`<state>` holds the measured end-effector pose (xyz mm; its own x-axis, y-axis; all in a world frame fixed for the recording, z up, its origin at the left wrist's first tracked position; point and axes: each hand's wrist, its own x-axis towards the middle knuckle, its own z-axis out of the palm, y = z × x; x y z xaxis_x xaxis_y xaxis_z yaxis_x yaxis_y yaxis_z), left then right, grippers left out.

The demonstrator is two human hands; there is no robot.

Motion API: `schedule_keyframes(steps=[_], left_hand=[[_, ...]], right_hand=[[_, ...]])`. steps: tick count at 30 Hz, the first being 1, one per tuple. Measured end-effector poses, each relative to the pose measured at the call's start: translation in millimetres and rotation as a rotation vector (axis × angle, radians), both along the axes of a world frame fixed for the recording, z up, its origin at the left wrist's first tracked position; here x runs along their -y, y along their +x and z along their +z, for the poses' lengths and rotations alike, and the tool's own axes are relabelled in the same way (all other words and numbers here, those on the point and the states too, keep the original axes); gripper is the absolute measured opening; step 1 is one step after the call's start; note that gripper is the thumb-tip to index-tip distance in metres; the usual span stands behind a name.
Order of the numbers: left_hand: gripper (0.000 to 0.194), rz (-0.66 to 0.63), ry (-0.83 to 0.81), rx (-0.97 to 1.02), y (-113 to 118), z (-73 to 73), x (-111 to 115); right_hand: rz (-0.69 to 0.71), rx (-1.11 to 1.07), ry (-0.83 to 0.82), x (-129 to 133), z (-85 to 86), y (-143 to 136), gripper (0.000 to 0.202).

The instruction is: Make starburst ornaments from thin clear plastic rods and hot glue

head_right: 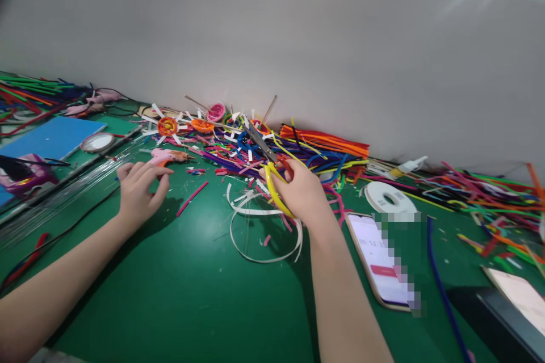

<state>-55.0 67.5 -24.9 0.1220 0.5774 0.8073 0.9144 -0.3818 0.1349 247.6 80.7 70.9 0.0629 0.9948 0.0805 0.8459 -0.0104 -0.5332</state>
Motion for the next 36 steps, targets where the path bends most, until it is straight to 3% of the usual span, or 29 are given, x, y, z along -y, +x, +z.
schedule_keyframes(steps=[5,11,15,25,31,36], left_hand=[[0.021,-0.157,-0.187,0.071,27,12.9,16],[0.025,-0.33,-0.581,0.146,63,21.4,36],[0.023,-0.385,-0.731,0.132,76,19.8,42],[0.021,-0.425,-0.704,0.156,82,0.6,47],[0.021,-0.409,-0.689,0.14,84,-4.0,46],[0.02,-0.405,-0.667,0.133,82,-7.5,45]], right_hand=[[-0.007,-0.048,-0.054,12,-2.0,3,0.044],[-0.027,-0.094,0.043,24,-27.1,6,0.043],[-0.064,-0.133,0.092,34,-41.8,4,0.042],[-0.125,-0.067,0.157,51,-63.7,11,0.043],[-0.164,-0.043,0.148,52,-81.4,23,0.049],[-0.183,0.041,0.135,53,-85.0,33,0.048]])
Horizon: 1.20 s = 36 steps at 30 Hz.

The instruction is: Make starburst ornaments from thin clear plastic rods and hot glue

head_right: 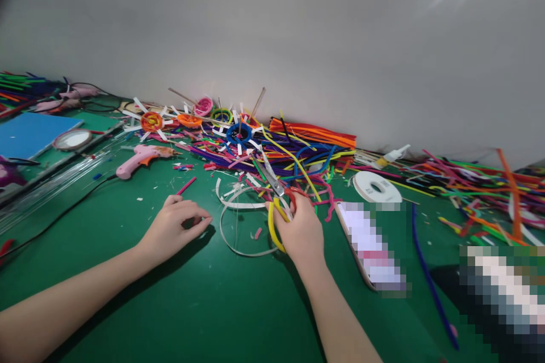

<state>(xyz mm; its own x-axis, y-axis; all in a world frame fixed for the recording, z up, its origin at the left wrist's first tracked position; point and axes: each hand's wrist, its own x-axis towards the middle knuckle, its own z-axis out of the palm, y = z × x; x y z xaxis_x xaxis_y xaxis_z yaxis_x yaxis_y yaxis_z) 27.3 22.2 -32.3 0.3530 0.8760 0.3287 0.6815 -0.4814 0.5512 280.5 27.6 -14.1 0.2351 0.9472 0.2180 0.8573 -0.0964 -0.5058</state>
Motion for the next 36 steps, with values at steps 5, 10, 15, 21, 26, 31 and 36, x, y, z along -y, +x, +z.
schedule_keyframes(steps=[5,10,15,21,26,31,36], left_hand=[[0.02,0.015,0.013,0.007,-2,-0.4,-2],[0.02,0.018,0.016,-0.004,-5,1.0,-1],[0.019,0.03,0.01,-0.018,-10,1.4,-2],[0.018,0.067,0.035,-0.018,-14,3.1,-4],[0.017,0.115,0.04,-0.029,-17,1.5,-8],[0.015,0.127,0.006,-0.054,-19,-1.4,-11],[0.017,0.143,0.026,-0.058,-18,-1.5,-9]], right_hand=[[-0.053,0.03,0.007,-4,0.3,10,0.048],[-0.091,0.041,0.067,-9,-2.0,21,0.045],[-0.12,-0.002,0.139,-13,-6.5,29,0.048],[-0.096,-0.023,0.113,-14,-9.4,28,0.044],[-0.075,-0.003,0.12,-12,-10.1,24,0.038],[-0.031,0.042,0.108,-11,-11.4,20,0.047],[0.064,0.111,0.186,-11,-15.5,17,0.056]])
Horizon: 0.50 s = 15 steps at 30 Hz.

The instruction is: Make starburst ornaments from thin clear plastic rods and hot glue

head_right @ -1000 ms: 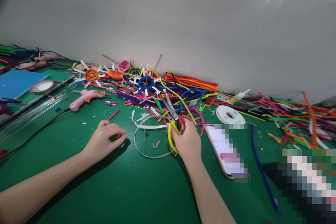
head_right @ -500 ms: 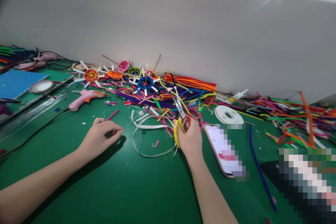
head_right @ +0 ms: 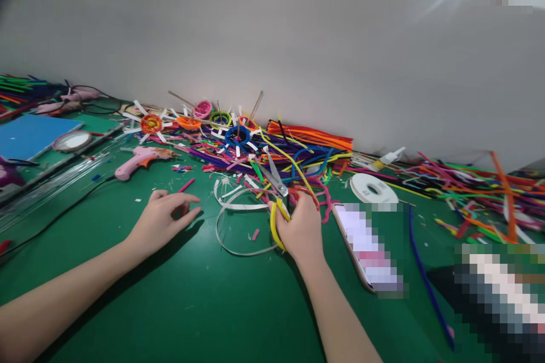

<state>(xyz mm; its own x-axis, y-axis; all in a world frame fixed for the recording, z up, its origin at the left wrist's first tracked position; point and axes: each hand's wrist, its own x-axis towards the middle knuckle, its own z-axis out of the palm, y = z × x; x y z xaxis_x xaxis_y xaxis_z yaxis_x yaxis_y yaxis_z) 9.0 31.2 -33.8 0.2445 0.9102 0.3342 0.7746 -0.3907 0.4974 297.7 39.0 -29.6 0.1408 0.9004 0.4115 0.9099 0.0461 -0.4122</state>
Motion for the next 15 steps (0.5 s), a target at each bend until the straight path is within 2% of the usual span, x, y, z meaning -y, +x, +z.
schedule_keyframes(steps=[8,12,15], left_hand=[[0.02,-0.031,0.126,-0.007,1.2,5.0,4.3],[0.02,-0.055,0.194,0.011,0.9,5.4,6.4],[0.02,-0.094,0.256,0.035,1.2,6.3,9.0]], right_hand=[[-0.065,0.088,-0.073,1.2,0.3,-6.6,0.06],[-0.17,0.006,-0.159,1.9,3.8,-6.5,0.058],[-0.208,-0.133,-0.178,2.0,8.8,-5.7,0.058]])
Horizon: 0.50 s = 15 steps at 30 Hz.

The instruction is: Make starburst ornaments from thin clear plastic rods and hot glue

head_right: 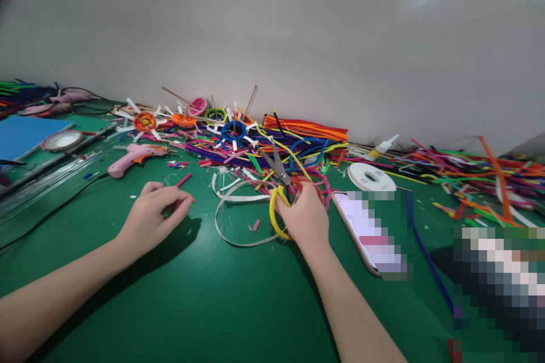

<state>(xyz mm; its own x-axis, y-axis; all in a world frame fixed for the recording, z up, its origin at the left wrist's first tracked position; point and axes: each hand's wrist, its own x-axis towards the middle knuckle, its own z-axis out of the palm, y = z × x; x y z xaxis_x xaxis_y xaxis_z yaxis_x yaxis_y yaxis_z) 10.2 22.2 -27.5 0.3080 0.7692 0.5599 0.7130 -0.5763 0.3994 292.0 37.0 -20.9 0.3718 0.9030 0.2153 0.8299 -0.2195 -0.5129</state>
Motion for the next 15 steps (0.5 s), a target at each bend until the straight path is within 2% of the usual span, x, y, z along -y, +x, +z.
schedule_keyframes(steps=[4,8,11,15], left_hand=[[0.018,-0.073,0.092,0.018,3,4.2,6],[0.016,-0.208,0.124,0.015,9,8.2,16],[0.022,-0.278,0.055,-0.034,12,10.5,23],[0.032,-0.274,-0.191,0.032,12,15.5,29]], right_hand=[[0.014,-0.265,0.022,5,9.8,-5,0.06],[0.181,-0.582,0.116,19,20.4,-20,0.056],[0.271,-0.803,0.119,32,31.6,-36,0.047],[0.303,-1.032,0.107,46,49.8,-54,0.037]])
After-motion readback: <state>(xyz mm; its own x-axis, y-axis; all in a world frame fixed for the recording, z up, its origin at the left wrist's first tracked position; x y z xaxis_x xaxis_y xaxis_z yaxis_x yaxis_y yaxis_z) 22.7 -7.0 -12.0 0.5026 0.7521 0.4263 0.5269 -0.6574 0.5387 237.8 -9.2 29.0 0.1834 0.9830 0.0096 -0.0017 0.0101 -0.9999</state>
